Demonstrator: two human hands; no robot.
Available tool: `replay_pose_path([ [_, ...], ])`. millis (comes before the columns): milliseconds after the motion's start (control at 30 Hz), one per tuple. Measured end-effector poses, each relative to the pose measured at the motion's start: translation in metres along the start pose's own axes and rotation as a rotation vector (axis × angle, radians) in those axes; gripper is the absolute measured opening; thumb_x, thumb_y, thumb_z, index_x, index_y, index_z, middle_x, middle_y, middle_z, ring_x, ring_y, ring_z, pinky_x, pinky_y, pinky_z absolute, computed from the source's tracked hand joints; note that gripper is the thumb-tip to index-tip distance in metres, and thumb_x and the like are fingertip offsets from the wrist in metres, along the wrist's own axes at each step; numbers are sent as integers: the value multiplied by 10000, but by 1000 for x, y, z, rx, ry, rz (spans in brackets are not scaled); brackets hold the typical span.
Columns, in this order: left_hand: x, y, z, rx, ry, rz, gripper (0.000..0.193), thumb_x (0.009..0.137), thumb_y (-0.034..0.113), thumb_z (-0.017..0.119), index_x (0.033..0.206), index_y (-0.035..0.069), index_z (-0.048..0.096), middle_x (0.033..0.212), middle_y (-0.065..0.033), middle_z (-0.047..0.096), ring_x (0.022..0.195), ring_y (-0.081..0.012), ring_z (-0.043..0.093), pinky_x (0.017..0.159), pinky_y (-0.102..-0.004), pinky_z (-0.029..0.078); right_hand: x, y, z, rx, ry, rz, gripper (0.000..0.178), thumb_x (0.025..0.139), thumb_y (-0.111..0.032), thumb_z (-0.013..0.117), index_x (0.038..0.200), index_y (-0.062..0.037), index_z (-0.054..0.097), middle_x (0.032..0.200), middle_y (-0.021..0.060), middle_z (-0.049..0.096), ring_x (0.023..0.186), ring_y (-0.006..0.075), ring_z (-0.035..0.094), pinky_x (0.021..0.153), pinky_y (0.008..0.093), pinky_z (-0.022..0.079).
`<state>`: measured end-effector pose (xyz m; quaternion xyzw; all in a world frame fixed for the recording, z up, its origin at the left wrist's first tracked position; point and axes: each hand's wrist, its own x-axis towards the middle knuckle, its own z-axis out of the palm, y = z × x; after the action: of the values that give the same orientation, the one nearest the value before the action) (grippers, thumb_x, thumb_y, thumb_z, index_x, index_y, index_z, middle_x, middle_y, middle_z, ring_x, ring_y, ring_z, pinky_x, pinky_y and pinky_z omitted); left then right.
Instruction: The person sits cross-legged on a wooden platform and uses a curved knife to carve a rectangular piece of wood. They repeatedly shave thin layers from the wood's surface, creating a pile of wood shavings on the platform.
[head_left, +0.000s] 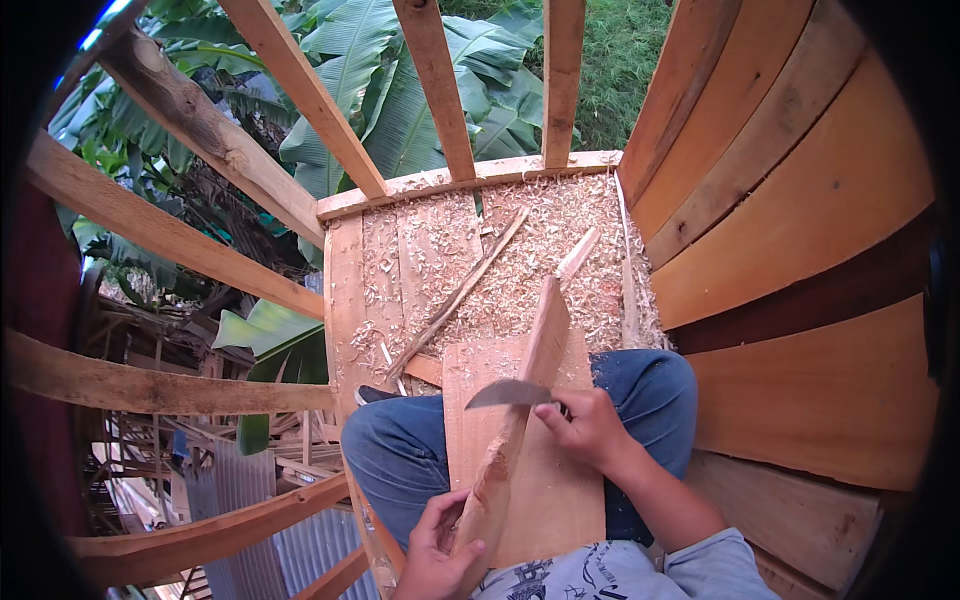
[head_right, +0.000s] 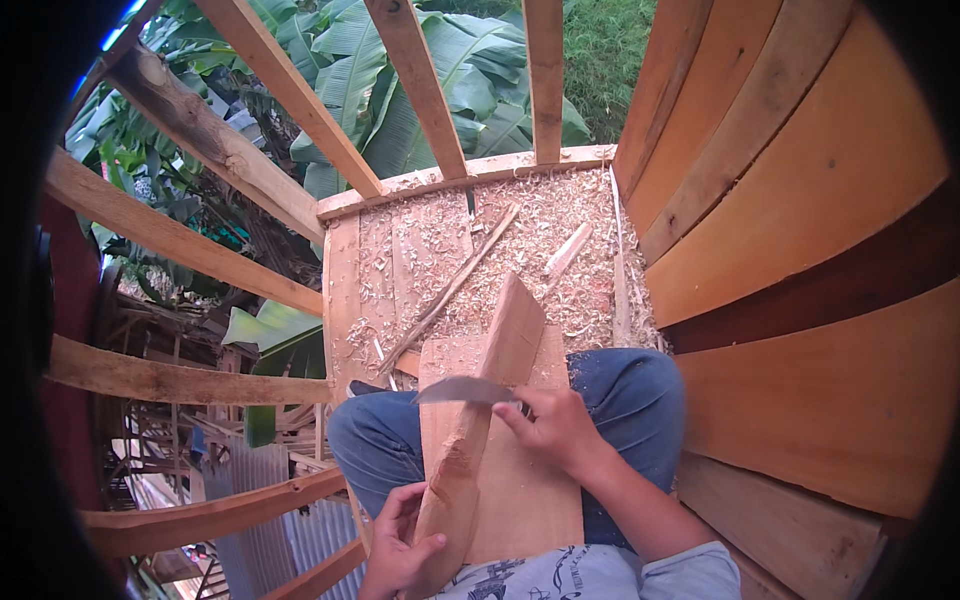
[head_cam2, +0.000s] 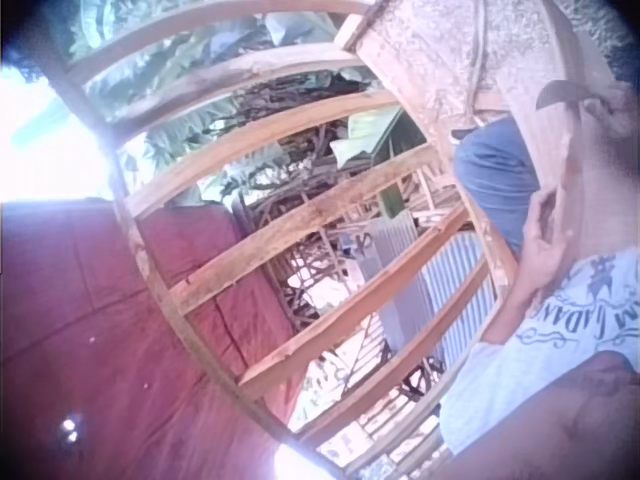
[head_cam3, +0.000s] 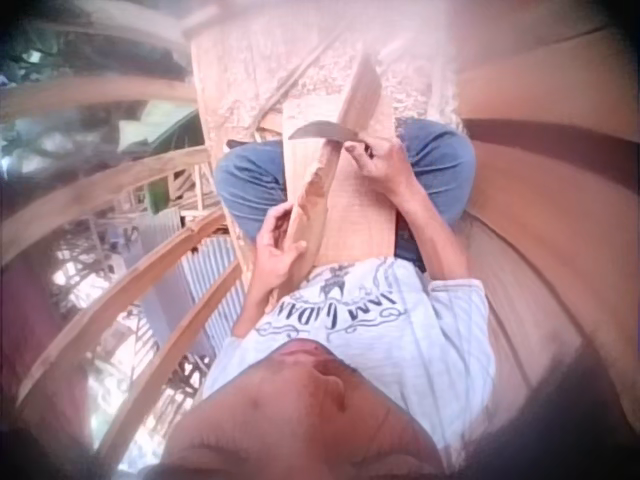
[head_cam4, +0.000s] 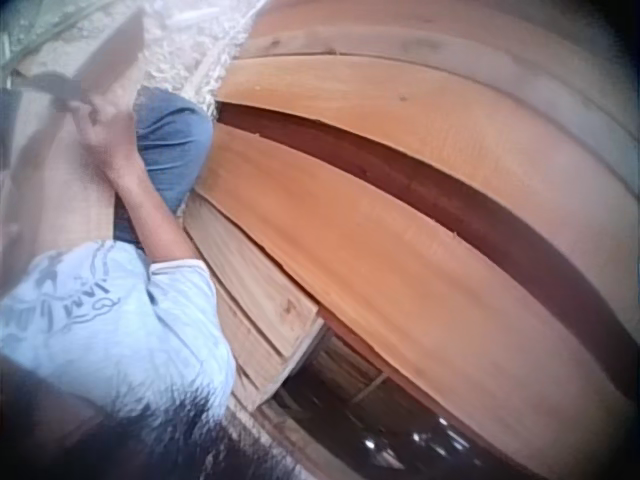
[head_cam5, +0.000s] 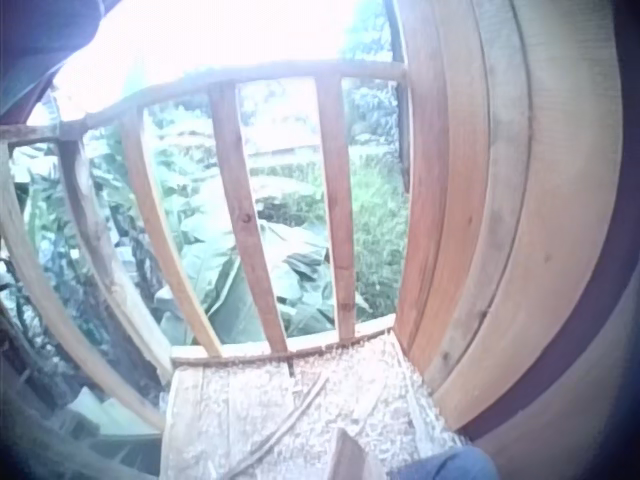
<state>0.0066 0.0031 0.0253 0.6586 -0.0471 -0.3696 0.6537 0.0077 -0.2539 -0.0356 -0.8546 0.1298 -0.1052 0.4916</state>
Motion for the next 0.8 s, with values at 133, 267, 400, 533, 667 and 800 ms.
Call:
replay_pose_path([
  [133,0,5,3,-7,-5,-25,654,726,-14,713,1296,-12,391,1278,-127,501,1229,-204,467,1064,-348,329,-28,-11,6,-12,-120,7,369,845,-390,657,749,-33,646,590,144,596,553,310,631,502,368,484],
  [267,3,7,7,-42,-5,-27,642,735,-12,704,1295,-10,391,1274,-127,501,1230,-206,466,1063,-347,329,-38,-16,1,-120,-97,76,441,828,-458,658,705,-35,649,568,131,595,535,284,635,493,353,492],
  [400,-1,10,9,-37,1,-32,625,745,-24,682,1298,-8,390,1284,-136,495,1237,-209,460,1062,-342,326,-28,-19,-12,-321,-64,160,527,827,-531,624,673,-28,647,554,151,584,542,319,624,507,392,491],
  [533,-3,7,13,30,-12,7,611,754,-49,655,1303,-10,389,1290,-144,490,1249,-209,449,1063,-340,322,-5,4,-31,-372,93,264,561,848,-535,598,666,-6,635,537,185,557,553,366,605,525,439,471],
  [667,-3,10,13,11,-21,-22,596,762,-62,633,1304,-12,390,1289,-146,491,1257,-205,442,1065,-341,316,13,16,-52,-363,260,319,573,859,-516,596,652,18,610,525,209,528,541,386,581,517,443,443],
  [800,-2,12,10,37,-44,-39,579,775,-60,622,1302,-15,389,1295,-154,487,1258,-207,442,1066,-345,319,-2,8,-53,-315,133,260,559,847,-504,618,623,7,593,493,185,506,509,361,575,489,410,435],
])
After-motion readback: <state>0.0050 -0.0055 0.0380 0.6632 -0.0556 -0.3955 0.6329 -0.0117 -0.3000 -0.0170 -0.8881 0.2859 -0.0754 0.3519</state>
